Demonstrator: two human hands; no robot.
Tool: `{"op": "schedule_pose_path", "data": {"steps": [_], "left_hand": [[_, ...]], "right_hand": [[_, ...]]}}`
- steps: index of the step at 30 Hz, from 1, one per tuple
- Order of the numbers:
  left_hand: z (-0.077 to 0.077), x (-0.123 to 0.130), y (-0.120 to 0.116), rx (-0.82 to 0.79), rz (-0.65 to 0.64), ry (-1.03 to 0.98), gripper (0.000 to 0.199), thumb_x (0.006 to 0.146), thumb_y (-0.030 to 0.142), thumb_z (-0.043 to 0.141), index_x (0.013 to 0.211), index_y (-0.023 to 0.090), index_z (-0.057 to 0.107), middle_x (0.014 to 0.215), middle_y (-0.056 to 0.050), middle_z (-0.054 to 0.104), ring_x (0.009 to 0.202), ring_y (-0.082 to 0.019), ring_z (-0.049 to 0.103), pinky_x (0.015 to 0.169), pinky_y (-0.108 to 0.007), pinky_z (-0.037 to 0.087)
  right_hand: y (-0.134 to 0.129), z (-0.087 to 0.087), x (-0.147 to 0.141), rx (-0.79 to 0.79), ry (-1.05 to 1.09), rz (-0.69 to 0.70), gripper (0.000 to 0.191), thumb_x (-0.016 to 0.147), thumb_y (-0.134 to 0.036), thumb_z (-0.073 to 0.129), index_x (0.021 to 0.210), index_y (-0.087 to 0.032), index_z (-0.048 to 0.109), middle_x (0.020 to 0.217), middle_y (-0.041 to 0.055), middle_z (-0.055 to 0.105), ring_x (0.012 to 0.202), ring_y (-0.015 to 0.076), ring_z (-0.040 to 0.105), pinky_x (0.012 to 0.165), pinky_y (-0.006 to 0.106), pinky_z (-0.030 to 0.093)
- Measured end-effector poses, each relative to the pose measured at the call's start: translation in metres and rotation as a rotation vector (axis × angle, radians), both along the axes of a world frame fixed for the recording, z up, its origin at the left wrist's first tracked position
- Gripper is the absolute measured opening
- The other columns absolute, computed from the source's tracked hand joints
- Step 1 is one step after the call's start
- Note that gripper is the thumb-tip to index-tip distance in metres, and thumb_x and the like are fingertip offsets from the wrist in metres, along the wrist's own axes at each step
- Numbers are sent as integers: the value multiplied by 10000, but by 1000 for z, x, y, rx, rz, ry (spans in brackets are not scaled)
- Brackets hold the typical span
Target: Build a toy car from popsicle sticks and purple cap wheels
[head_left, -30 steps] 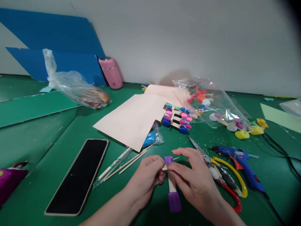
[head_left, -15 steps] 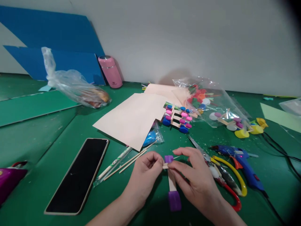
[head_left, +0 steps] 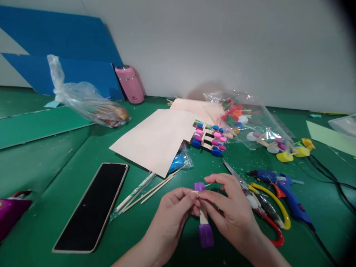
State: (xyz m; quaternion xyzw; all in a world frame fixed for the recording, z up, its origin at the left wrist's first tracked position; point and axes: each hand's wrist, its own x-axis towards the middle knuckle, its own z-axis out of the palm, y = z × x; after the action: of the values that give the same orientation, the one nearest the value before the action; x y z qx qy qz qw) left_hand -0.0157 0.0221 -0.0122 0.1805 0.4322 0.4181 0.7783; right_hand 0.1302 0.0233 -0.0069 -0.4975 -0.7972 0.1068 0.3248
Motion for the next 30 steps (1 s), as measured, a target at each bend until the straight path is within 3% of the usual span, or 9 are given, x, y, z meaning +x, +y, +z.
{"op": "schedule_pose_path", "data": {"steps": [9, 17, 25, 30], "left_hand": [[-5, 3, -2, -9, 52, -39, 90, 732, 185, 607, 675, 118, 625, 599, -14, 603, 553, -89, 509, 581, -199, 401], [0, 5, -1, 82, 38, 108, 96, 715, 203, 608, 647, 135, 594, 554, 14, 565, 517, -87, 480, 562, -216, 383], [5, 5, 5, 160, -51, 277, 111, 716, 206, 586, 629, 145, 556, 550, 33, 527, 508, -82, 442, 530, -207, 352], [9, 6, 6, 176, -80, 381, 84, 686, 208, 604, 644, 142, 571, 565, 40, 523, 518, -77, 435, 526, -193, 349]], "right_hand": [[2, -9, 3, 24, 44, -14, 102, 753, -164, 593, 834, -195, 647, 962, 80, 529, 904, 219, 500, 666, 327, 457], [1, -5, 4, -38, 41, -38, 90, 762, -186, 588, 828, -216, 642, 980, 74, 510, 934, 225, 482, 697, 341, 444], [8, 13, 12, -367, 16, 92, 211, 779, -235, 547, 986, -257, 589, 1204, 60, 412, 1152, 218, 359, 917, 379, 366], [17, 25, 15, -421, -66, 190, 167, 791, -238, 537, 949, -257, 588, 1219, 46, 416, 1181, 196, 327, 952, 371, 317]]}}
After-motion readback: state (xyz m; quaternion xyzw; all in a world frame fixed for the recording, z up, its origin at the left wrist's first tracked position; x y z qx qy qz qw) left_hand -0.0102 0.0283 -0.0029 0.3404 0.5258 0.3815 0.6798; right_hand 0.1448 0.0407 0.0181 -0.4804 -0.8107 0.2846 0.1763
